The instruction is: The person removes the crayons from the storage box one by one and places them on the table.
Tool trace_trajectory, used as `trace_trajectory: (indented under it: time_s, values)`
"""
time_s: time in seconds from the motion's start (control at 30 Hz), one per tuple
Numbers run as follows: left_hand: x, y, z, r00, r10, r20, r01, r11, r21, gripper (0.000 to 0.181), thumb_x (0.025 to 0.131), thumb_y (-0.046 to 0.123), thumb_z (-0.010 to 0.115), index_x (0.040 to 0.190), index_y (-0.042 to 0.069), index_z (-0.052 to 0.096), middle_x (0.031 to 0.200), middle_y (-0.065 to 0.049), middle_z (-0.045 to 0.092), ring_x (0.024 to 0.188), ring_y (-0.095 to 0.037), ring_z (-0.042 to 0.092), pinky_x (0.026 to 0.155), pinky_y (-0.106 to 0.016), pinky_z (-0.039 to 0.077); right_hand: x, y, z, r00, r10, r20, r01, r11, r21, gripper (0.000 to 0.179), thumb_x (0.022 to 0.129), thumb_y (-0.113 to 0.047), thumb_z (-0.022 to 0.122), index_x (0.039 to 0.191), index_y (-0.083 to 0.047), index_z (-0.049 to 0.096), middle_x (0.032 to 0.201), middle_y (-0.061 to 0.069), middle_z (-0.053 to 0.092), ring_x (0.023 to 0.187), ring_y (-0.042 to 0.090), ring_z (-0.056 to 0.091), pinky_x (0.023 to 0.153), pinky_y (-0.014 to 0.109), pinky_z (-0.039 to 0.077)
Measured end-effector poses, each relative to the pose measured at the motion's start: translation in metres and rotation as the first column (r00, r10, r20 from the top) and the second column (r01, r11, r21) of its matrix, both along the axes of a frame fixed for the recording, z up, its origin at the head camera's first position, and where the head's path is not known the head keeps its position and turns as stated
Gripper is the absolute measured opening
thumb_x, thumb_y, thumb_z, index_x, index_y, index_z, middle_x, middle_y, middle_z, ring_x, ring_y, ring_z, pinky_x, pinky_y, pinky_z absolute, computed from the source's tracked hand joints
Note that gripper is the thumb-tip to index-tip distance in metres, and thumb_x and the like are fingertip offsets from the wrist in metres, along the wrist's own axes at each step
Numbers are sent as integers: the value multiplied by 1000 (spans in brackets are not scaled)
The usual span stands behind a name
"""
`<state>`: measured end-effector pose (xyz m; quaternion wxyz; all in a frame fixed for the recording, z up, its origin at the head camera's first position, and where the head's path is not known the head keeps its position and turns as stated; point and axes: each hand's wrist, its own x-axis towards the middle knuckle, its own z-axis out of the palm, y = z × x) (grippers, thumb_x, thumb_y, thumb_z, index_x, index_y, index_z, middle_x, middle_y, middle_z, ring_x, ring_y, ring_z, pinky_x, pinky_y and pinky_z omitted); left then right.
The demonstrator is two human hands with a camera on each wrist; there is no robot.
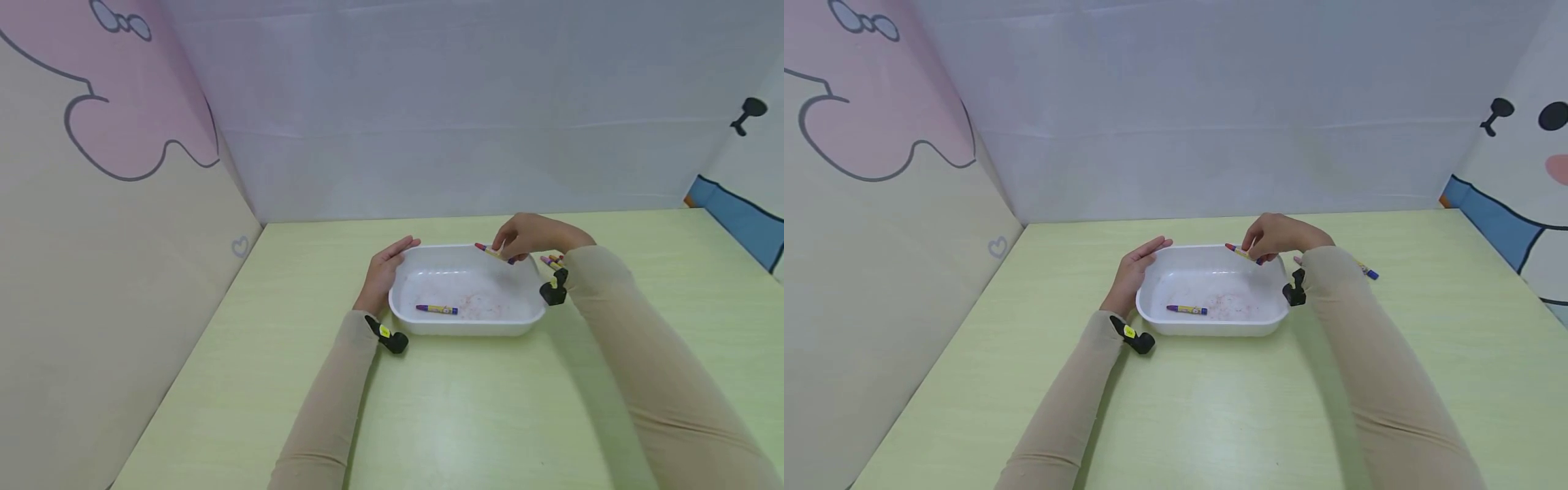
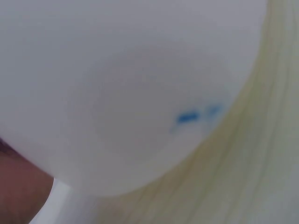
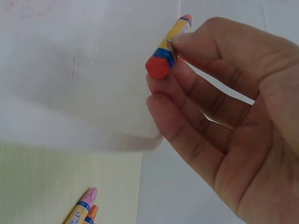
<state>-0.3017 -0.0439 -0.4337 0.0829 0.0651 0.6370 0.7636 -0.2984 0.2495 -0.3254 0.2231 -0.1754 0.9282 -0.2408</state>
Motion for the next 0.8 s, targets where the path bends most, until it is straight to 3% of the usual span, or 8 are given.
trace_trajectory:
  time_s: [0.33, 0.53, 0.8]
  values:
    - [3, -3, 2, 1000, 9, 1, -9, 1000, -10, 40, 101, 7, 39, 139, 8, 50, 135, -3, 59, 134, -16, 46, 110, -31, 41, 11, 21, 7, 997, -48, -63, 44, 997, -63, 31, 88, -16, 61, 116, -2, 65, 101, 10, 70, 83, 19, 68, 83, 42, 57]
    - [3, -5, 1, 1000, 11, 5, -11, 999, -31, 39, 101, 9, 40, 138, 11, 52, 132, 3, 62, 130, -8, 50, 107, -26, 43, 18, 44, 8, 992, -73, -105, 68, 996, -49, 33, 90, -20, 62, 117, 1, 64, 101, 13, 69, 84, 25, 68, 77, 42, 57]
    - [5, -6, 2, 1000, 11, 9, -11, 1000, -17, 39, 101, 8, 39, 138, 11, 52, 134, 1, 61, 131, -10, 48, 109, -29, 42, 20, 76, -2, 983, -102, -152, 103, 995, -5, 33, 91, -21, 62, 115, 2, 64, 97, 13, 71, 79, 23, 65, 72, 39, 55]
